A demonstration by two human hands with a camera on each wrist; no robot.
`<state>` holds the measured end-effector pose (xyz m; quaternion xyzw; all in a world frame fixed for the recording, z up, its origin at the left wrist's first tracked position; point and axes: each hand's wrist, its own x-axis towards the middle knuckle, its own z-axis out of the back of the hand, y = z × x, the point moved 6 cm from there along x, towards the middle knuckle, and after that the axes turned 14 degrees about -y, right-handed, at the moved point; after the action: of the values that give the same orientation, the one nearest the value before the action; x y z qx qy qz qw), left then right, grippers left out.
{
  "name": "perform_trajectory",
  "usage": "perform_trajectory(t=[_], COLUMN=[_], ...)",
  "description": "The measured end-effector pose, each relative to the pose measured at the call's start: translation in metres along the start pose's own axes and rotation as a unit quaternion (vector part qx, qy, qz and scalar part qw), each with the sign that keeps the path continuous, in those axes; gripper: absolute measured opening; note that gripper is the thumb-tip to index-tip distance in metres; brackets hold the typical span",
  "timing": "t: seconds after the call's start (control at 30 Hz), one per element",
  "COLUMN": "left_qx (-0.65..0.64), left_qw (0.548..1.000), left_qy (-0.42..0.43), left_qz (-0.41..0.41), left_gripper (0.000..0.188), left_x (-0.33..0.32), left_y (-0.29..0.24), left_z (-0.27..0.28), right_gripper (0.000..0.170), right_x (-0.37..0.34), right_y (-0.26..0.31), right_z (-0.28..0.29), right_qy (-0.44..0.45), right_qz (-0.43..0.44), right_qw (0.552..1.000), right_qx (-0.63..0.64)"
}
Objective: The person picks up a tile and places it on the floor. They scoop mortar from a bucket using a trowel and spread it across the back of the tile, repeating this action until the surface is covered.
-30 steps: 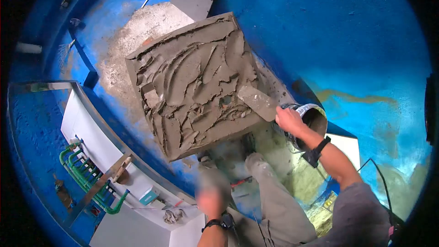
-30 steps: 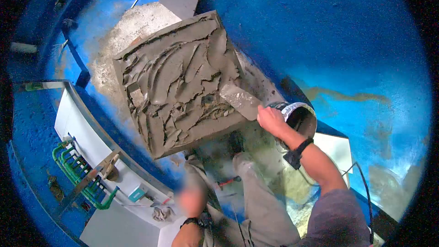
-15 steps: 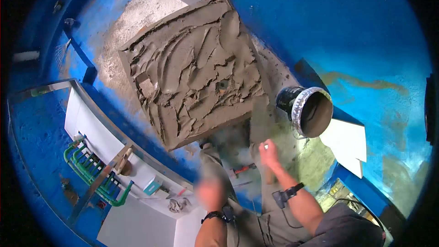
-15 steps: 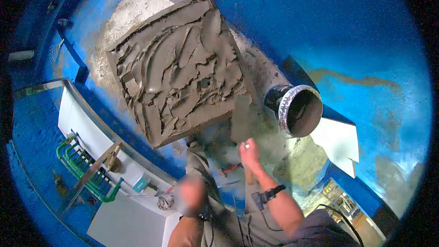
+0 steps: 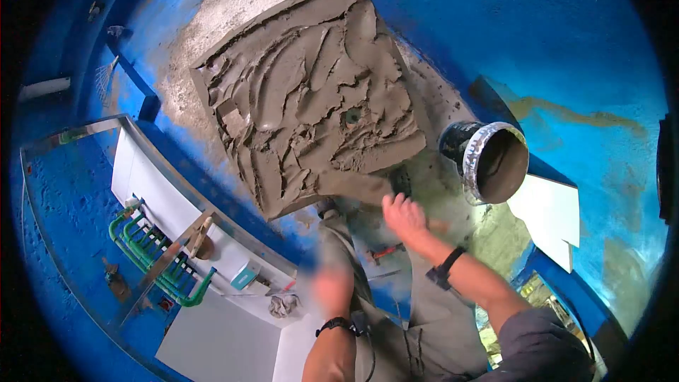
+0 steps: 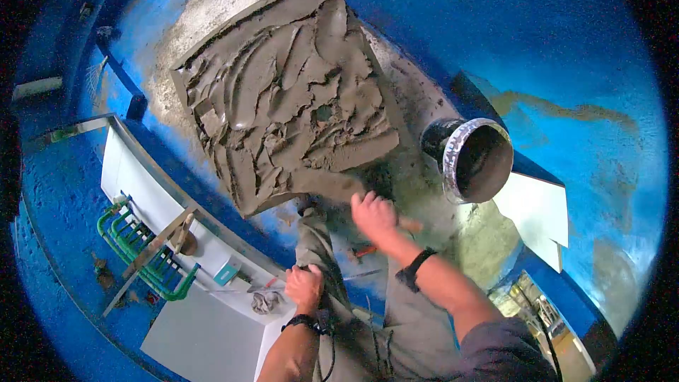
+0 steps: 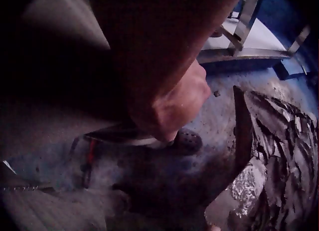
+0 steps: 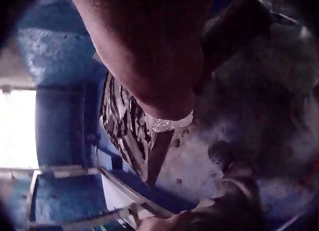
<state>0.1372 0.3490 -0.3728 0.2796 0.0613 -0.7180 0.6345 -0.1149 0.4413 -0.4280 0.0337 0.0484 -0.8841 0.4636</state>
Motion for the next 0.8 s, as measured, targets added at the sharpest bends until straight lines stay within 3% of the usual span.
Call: perform_trajectory(t=[0.17,0.23,0.27,0.4,0.47,0.5,0.6,0.67,0.8], left_qx=[0.020,0.016,0.016,0.026,0.036,0.035,0.066,0.038,0.086], left_qw=[1.000,1.000,1.000,0.995,0.996,0.995,0.993,0.993,0.991], left_qy=[0.010,0.006,0.003,-0.010,-0.015,-0.011,-0.033,-0.067,-0.051], left_qz=[-0.003,-0.010,-0.016,-0.095,-0.084,-0.098,-0.094,-0.093,-0.083], left_gripper=[0.044,0.045,0.046,0.046,0.046,0.046,0.046,0.045,0.047], left_x=[-0.002,-0.002,-0.002,-0.005,-0.008,-0.011,-0.017,-0.022,-0.029], left_y=[-0.002,-0.006,-0.005,-0.007,-0.010,-0.015,-0.020,-0.023,-0.025], left_z=[-0.008,-0.009,-0.008,-0.016,-0.015,-0.017,-0.017,-0.016,-0.017], right_gripper=[0.007,0.011,0.011,0.021,0.030,0.038,0.039,0.036,0.028], right_x=[0.001,-0.010,-0.011,-0.042,-0.076,-0.097,-0.143,-0.185,-0.212], right_y=[-0.072,-0.072,-0.074,-0.118,-0.143,-0.160,-0.222,-0.271,-0.364], right_z=[-0.002,-0.005,-0.002,0.017,0.021,0.032,0.087,0.082,0.025], right_qy=[-0.014,0.098,0.100,0.140,0.082,0.084,0.136,0.089,0.163], right_qz=[-0.105,-0.169,-0.174,-0.319,-0.411,-0.437,-0.492,-0.481,-0.469], right_qw=[0.994,0.976,0.975,0.928,0.866,0.856,0.827,0.856,0.868], right_qx=[-0.016,0.095,0.094,0.132,0.274,0.263,0.235,0.170,-0.026])
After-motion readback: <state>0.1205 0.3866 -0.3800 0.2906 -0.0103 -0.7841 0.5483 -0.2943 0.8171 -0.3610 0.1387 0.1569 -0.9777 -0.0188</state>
